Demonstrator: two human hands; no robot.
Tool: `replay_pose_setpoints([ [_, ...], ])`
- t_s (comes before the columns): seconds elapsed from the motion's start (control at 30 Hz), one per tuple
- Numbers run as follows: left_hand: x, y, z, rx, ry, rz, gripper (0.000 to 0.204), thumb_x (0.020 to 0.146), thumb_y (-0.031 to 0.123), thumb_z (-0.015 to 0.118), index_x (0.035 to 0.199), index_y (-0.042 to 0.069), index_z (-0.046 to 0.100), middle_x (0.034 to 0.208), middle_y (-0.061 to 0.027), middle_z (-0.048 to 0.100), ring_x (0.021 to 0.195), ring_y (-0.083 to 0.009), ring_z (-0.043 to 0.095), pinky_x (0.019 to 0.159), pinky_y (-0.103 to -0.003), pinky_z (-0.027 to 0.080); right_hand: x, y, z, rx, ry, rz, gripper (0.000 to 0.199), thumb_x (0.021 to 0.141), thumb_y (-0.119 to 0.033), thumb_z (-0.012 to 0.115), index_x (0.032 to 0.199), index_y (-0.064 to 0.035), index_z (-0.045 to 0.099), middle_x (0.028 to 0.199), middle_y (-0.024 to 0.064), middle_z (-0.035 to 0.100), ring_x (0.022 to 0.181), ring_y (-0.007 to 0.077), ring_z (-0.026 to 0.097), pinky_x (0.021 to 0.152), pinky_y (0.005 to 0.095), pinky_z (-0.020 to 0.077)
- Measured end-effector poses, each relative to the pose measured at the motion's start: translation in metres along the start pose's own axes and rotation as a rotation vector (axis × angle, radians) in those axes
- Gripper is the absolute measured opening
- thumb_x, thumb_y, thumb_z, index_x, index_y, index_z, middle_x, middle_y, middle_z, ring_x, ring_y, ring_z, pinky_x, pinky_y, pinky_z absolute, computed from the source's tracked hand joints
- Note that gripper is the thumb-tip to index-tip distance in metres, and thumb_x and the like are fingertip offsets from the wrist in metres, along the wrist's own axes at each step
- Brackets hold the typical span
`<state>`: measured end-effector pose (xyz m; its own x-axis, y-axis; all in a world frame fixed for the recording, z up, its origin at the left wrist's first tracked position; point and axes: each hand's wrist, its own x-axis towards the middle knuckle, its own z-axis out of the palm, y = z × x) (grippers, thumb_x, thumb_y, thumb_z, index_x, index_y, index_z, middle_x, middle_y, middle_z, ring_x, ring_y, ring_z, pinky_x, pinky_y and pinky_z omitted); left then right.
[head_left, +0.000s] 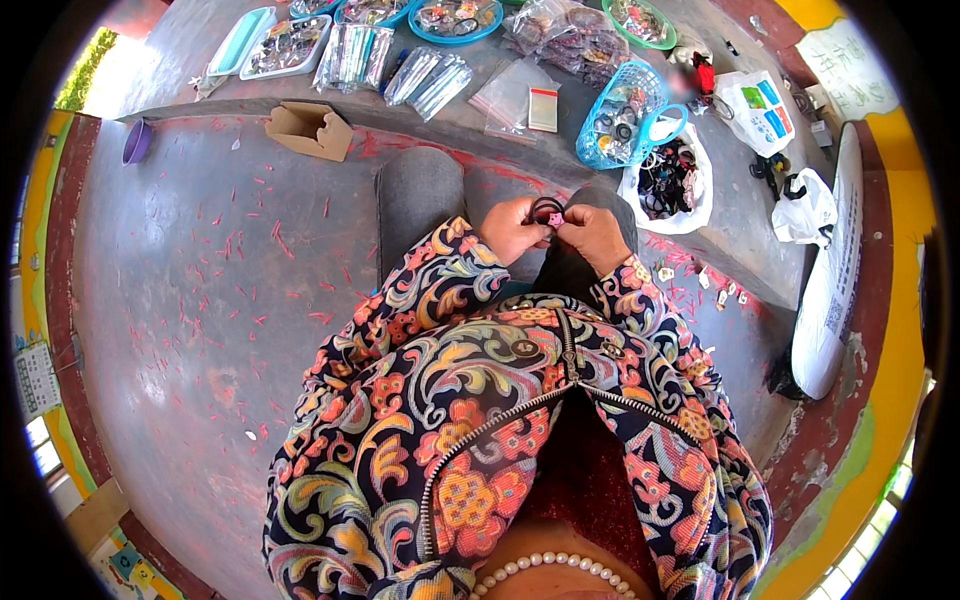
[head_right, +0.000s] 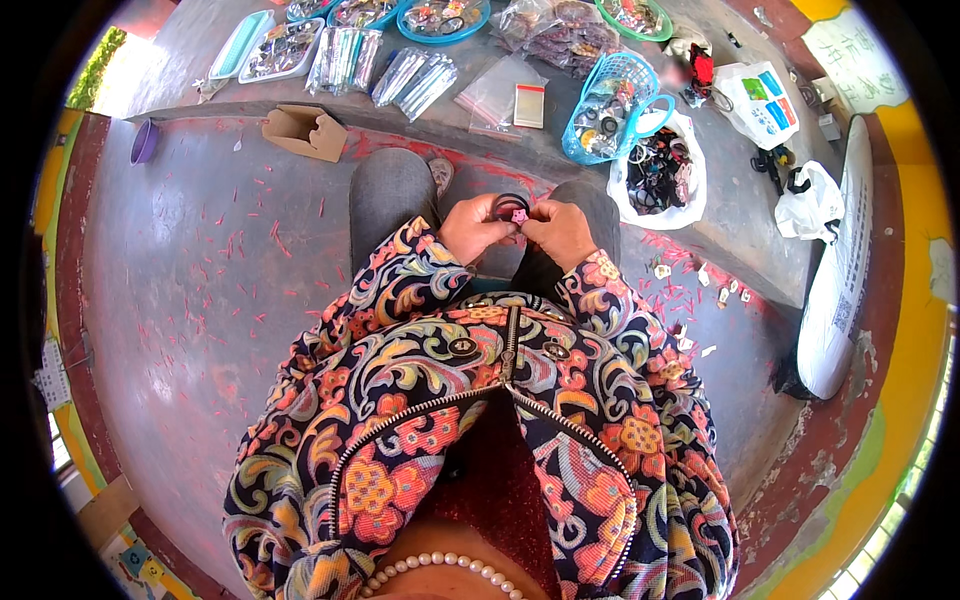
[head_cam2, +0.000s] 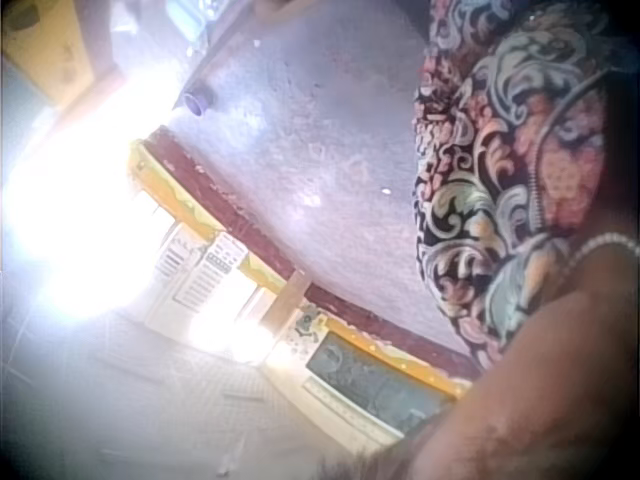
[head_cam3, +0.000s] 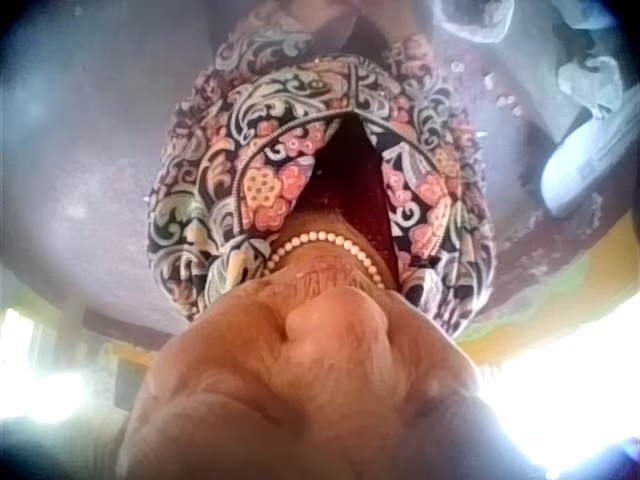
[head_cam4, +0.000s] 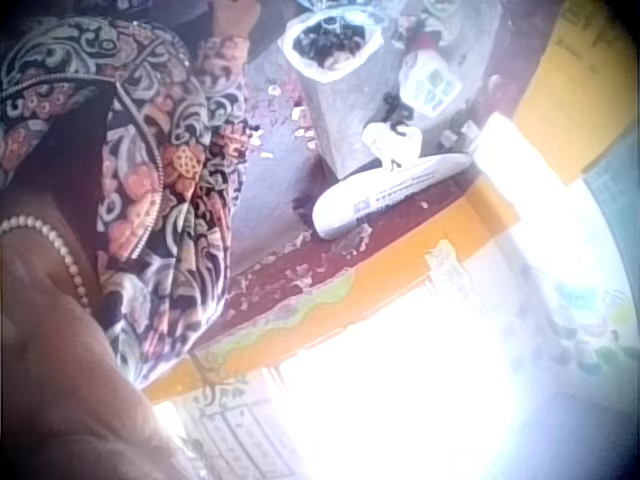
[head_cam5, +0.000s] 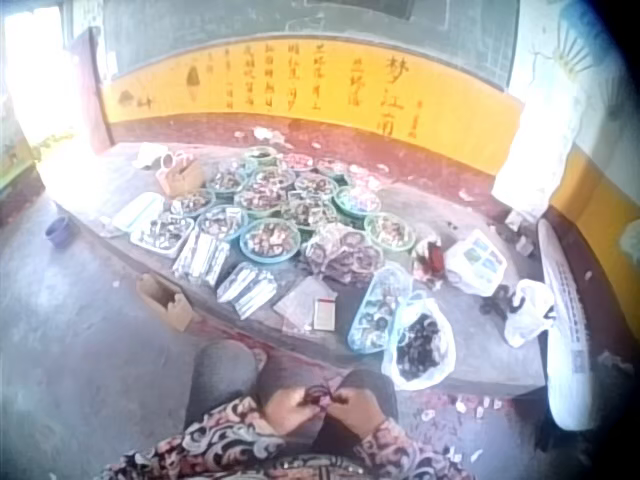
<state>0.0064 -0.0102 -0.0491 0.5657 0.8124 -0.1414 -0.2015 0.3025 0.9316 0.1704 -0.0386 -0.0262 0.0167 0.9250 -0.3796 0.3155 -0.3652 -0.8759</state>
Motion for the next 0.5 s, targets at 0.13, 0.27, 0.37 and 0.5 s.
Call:
replay_pose_setpoints([
  [0.13,-0.001,0.005,-0.001,0.082,-0.016,-0.045,0.017,0.078,0.002,0.055,0.095,0.002,0.057,0.081,-0.0031,0.059,0.069,-0.0100,0.057,0.059,-0.023,0.047,-0.001,0.001,0.000,0.029,0.036,0.033,0.017,0.071,-0.016,0.061,0.072,0.0005,0.061,0.057,0.0022,0.056,0.048,0.0080,0.051,0.045,0.0215,0.0400],
  [0.27,-0.001,0.007,-0.005,0.121,-0.015,-0.091,0.020,0.078,0.003,0.055,0.097,0.001,0.057,0.086,-0.0037,0.059,0.073,-0.0107,0.057,0.064,-0.024,0.048,-0.001,0.001,-0.004,0.184,-0.016,0.076,0.016,0.071,-0.017,0.062,0.071,-0.0010,0.060,0.058,0.0012,0.055,0.048,0.0079,0.049,0.044,0.0209,0.0380],
  [0.37,0.000,0.007,-0.010,-0.033,-0.026,-0.165,0.019,0.077,0.003,0.056,0.097,0.002,0.057,0.086,-0.0039,0.059,0.073,-0.0105,0.056,0.066,-0.024,0.047,0.000,0.001,-0.008,0.280,-0.005,0.105,0.015,0.073,-0.016,0.062,0.075,-0.0017,0.060,0.062,0.0011,0.056,0.051,0.0071,0.049,0.047,0.0202,0.0380],
  [0.5,-0.001,0.010,-0.009,-0.172,-0.047,-0.187,0.020,0.077,0.004,0.056,0.097,0.003,0.056,0.088,-0.0043,0.059,0.074,-0.0104,0.055,0.068,-0.024,0.046,-0.002,-0.005,-0.012,0.424,-0.047,0.094,0.012,0.078,-0.016,0.060,0.081,-0.0047,0.059,0.068,-0.0012,0.056,0.055,0.0055,0.048,0.050,0.0183,0.0361],
])
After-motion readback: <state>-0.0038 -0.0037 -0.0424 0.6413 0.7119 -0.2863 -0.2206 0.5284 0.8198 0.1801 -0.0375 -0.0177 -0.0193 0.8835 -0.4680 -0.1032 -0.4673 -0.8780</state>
